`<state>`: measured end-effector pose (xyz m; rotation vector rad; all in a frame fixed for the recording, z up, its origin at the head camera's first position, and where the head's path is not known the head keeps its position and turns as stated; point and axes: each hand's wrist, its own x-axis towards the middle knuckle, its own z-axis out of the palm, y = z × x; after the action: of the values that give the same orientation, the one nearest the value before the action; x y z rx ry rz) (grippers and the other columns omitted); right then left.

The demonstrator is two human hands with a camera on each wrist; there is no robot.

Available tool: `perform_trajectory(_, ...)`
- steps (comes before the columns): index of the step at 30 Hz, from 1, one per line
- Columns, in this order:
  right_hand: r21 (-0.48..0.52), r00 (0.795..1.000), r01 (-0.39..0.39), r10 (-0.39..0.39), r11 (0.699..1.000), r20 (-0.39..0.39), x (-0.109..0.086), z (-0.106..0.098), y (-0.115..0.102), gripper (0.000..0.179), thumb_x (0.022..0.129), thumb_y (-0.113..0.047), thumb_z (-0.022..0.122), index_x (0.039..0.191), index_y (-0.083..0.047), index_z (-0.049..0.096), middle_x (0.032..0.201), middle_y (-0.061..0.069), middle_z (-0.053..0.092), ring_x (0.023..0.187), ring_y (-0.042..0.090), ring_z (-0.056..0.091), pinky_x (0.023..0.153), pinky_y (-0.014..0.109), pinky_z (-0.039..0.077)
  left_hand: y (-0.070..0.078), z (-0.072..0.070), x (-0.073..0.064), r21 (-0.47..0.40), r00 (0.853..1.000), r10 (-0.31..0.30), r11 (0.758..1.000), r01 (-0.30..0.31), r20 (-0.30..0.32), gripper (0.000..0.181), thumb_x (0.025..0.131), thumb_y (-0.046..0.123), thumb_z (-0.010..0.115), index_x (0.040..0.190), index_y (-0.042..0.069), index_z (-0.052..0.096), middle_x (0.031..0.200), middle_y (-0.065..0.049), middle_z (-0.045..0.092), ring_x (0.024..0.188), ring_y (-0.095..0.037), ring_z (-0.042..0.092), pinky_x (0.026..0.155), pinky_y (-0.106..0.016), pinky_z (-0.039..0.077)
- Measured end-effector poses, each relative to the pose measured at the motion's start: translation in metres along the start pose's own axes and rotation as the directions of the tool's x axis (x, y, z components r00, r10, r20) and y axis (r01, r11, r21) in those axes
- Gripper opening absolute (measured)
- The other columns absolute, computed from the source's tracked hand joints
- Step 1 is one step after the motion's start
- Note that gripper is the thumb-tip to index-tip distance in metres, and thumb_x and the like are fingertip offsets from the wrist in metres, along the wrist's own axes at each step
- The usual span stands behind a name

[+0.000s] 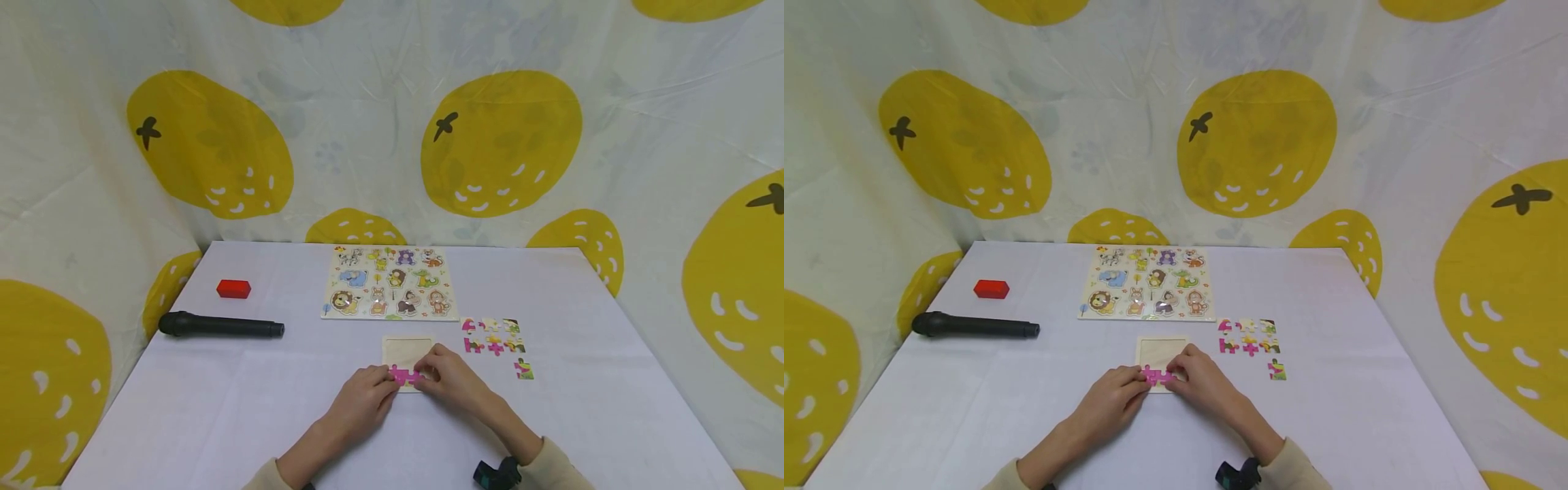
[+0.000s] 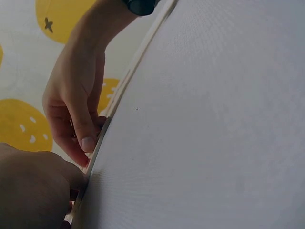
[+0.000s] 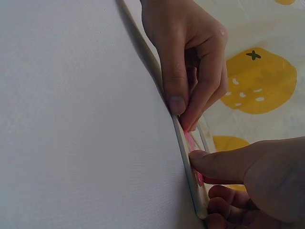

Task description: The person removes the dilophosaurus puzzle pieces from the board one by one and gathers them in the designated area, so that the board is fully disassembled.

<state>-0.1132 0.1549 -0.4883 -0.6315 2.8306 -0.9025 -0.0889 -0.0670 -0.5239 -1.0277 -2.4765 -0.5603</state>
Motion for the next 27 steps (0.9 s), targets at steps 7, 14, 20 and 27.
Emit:
perform_trajectory(7, 0.0, 0.999, -0.016, 0.016, 1.0, 0.03, 0.0009, -0.0005, -0.0018, 0.02, 0.085, -0.019, 0.081, 0.1, -0.011, 0.071, 0.092, -0.004, 0.055, 0.082, 0.009, 0.048, 0.07, 0.02, 0.047, 0.0006, -0.0013, 0.0005, -0.005, 1.0, -0.011, 1.0, 0.011, 0.015, 0.011, 0.089, 0.018, 0.075, 0.099, 0.014, 0.079, 0.093, 0.006, 0.064, 0.09, -0.009, 0.062, 0.079, -0.027, 0.053)
perform_trajectory(14, 0.071, 0.999, -0.032, 0.03, 0.997, 0.032, 0.0018, -0.0007, -0.0009, 0.018, 0.088, -0.017, 0.077, 0.1, -0.012, 0.065, 0.09, -0.004, 0.057, 0.078, 0.008, 0.05, 0.066, 0.019, 0.048, 0.0003, -0.0003, 0.0003, -0.004, 1.0, -0.008, 1.0, 0.008, 0.015, 0.01, 0.089, 0.018, 0.075, 0.098, 0.014, 0.079, 0.091, 0.007, 0.062, 0.088, -0.009, 0.061, 0.077, -0.026, 0.052)
perform_trajectory(20, 0.136, 1.0, -0.027, 0.028, 0.99, -0.005, 0.0012, -0.0011, 0.0009, 0.009, 0.091, -0.015, 0.074, 0.095, -0.016, 0.065, 0.079, -0.011, 0.061, 0.071, 0.005, 0.052, 0.064, 0.018, 0.048, 0.0003, 0.0, 0.0004, 0.002, 1.0, 0.001, 1.0, -0.001, 0.0, 0.01, 0.088, 0.018, 0.076, 0.097, 0.014, 0.079, 0.091, 0.007, 0.062, 0.088, -0.009, 0.061, 0.076, -0.027, 0.052)
perform_trajectory(27, 0.144, 0.999, -0.024, 0.03, 0.989, -0.035, -0.0014, -0.0057, 0.0061, 0.009, 0.091, -0.015, 0.074, 0.099, -0.016, 0.071, 0.086, -0.01, 0.067, 0.075, 0.004, 0.054, 0.069, 0.018, 0.05, 0.0014, -0.0013, 0.0008, -0.006, 1.0, -0.005, 1.0, 0.005, 0.002, 0.013, 0.088, 0.017, 0.076, 0.1, 0.013, 0.079, 0.093, 0.006, 0.064, 0.09, -0.009, 0.063, 0.077, -0.028, 0.053)
